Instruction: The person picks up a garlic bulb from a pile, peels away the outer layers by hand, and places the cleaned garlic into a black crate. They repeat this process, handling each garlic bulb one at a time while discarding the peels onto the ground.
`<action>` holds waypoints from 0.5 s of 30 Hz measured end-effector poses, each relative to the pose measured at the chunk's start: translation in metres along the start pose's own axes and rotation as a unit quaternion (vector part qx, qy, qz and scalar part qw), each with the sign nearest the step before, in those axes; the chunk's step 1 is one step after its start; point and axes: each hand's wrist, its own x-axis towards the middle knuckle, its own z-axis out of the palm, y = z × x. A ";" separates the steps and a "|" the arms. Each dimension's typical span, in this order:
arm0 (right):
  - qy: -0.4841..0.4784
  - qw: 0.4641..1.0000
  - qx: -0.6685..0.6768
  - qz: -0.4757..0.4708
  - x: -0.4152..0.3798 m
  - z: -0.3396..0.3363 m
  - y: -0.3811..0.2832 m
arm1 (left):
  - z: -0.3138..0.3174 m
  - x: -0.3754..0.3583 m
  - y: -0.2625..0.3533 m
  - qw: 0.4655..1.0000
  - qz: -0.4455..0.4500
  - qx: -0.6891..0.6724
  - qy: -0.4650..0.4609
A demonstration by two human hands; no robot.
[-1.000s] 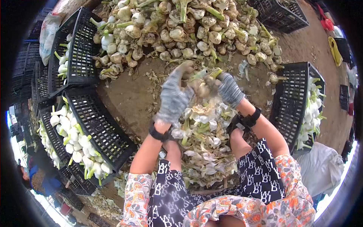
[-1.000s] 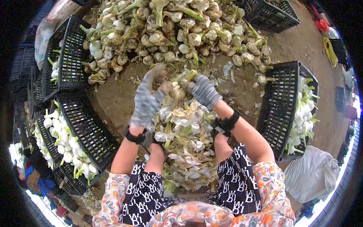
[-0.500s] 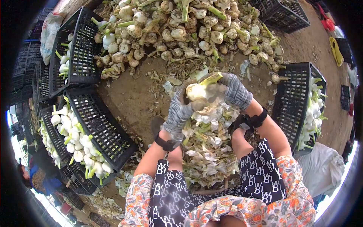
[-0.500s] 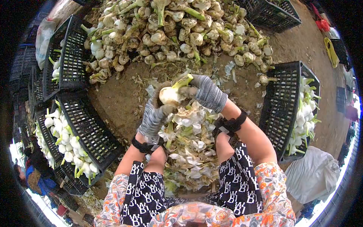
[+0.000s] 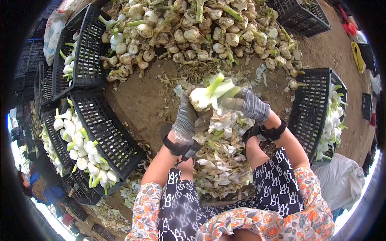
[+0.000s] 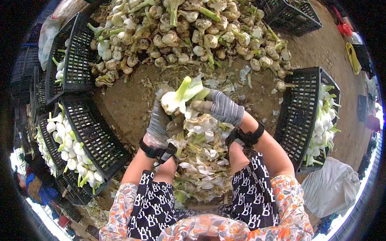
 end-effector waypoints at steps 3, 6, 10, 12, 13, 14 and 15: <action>0.010 1.000 -0.028 0.006 0.004 0.004 0.004 | 0.016 0.003 -0.007 0.980 0.158 0.023 0.122; 0.074 0.996 0.032 0.034 0.010 0.021 0.003 | 0.006 0.006 -0.014 0.958 0.228 0.169 0.045; 0.126 0.989 0.044 0.061 0.014 0.018 0.010 | 0.010 0.002 -0.010 0.946 0.220 0.229 0.072; 0.090 0.994 -0.062 -0.014 0.022 0.004 0.041 | 0.001 0.004 -0.007 0.948 0.197 0.243 0.062; 0.090 0.990 -0.094 -0.062 0.022 0.004 0.046 | -0.008 0.004 -0.007 0.944 0.195 0.262 0.047; 0.092 0.982 -0.126 -0.110 0.023 0.003 0.050 | -0.015 0.005 -0.009 0.940 0.193 0.281 0.032; 0.113 0.970 -0.137 -0.166 0.020 0.009 0.048 | -0.012 0.007 -0.013 0.917 0.263 0.299 0.029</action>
